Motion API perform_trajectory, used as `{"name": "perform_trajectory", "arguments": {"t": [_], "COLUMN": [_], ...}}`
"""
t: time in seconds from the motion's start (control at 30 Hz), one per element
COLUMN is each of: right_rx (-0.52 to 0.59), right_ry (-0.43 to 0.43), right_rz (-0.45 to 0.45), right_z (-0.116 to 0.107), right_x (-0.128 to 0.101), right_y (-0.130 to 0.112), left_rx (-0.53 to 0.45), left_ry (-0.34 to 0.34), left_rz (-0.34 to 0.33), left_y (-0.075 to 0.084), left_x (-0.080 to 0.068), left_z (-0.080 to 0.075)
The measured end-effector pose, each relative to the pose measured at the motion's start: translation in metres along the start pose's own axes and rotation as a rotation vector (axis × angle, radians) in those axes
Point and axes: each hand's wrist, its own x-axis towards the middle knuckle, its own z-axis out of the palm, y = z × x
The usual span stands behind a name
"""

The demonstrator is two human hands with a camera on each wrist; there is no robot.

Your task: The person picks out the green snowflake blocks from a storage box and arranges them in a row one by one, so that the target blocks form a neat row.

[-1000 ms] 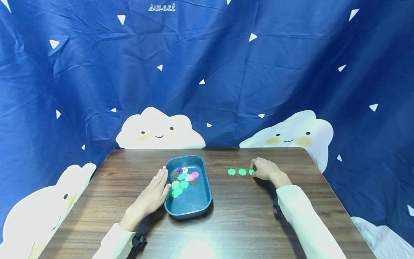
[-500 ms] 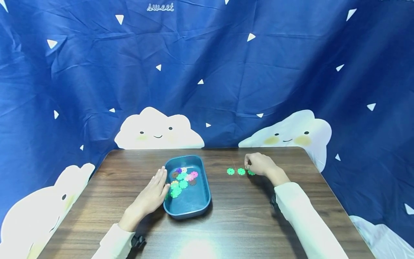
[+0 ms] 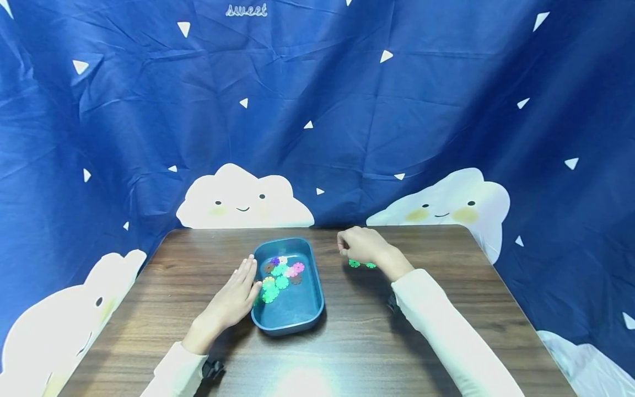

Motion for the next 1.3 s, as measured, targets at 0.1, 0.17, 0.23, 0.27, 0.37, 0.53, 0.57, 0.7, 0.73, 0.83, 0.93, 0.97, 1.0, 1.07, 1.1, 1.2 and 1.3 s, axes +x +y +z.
{"name": "perform_trajectory", "arguments": {"t": [0.1, 0.17, 0.23, 0.27, 0.37, 0.53, 0.57, 0.7, 0.73, 0.83, 0.93, 0.97, 1.0, 1.07, 1.1, 1.2, 1.3], "right_rx": [0.001, 0.008, 0.016, 0.025, 0.035, 0.012, 0.006, -0.008, -0.011, -0.028, -0.029, -0.029, -0.025, -0.021, -0.016, -0.027, -0.027], "right_ry": [0.002, 0.002, 0.007, 0.007, 0.003, -0.02, -0.024, -0.034, -0.038, -0.055, -0.071, -0.074, -0.078, -0.083, -0.089, -0.104, -0.117], "right_rz": [-0.041, -0.073, -0.109, -0.126, -0.163, -0.183, -0.187, -0.215, -0.221, -0.234, -0.238, -0.241, -0.246, -0.251, -0.256, -0.262, -0.255], "right_z": [-0.002, -0.004, -0.005, -0.005, -0.006, -0.004, -0.004, -0.001, 0.0, 0.003, 0.007, 0.009, 0.01, 0.012, 0.013, 0.015, 0.019], "right_x": [0.01, 0.016, 0.021, 0.023, 0.029, 0.037, 0.039, 0.047, 0.049, 0.055, 0.062, 0.064, 0.066, 0.07, 0.072, 0.077, 0.083], "right_y": [-0.018, -0.03, -0.04, -0.045, -0.059, -0.077, -0.08, -0.091, -0.094, -0.1, -0.107, -0.109, -0.111, -0.114, -0.116, -0.12, -0.124], "left_rx": [0.002, 0.002, 0.006, 0.009, 0.008, 0.0, 0.0, 0.009, 0.013, 0.023, 0.033, 0.037, 0.038, 0.039, 0.042, 0.041, 0.039], "left_ry": [-0.002, -0.001, 0.001, 0.003, 0.004, -0.001, -0.002, -0.007, -0.01, -0.009, -0.009, -0.007, -0.004, -0.006, -0.005, 0.013, 0.019], "left_rz": [0.002, 0.003, 0.005, 0.006, 0.003, 0.005, 0.006, 0.003, 0.001, 0.003, 0.012, 0.014, 0.016, 0.016, 0.015, 0.026, 0.029], "left_y": [-0.001, -0.002, -0.003, -0.003, -0.003, 0.0, 0.0, 0.001, 0.001, 0.001, 0.0, 0.0, 0.0, 0.0, 0.0, 0.0, -0.001], "left_x": [0.0, 0.001, 0.001, 0.001, 0.001, 0.001, 0.001, 0.001, 0.001, 0.002, 0.002, 0.002, 0.001, 0.001, 0.001, 0.0, 0.0], "left_z": [0.0, 0.001, 0.002, 0.002, 0.002, 0.0, 0.0, -0.001, -0.001, -0.001, -0.001, 0.0, 0.0, -0.001, -0.001, -0.001, 0.0]}}
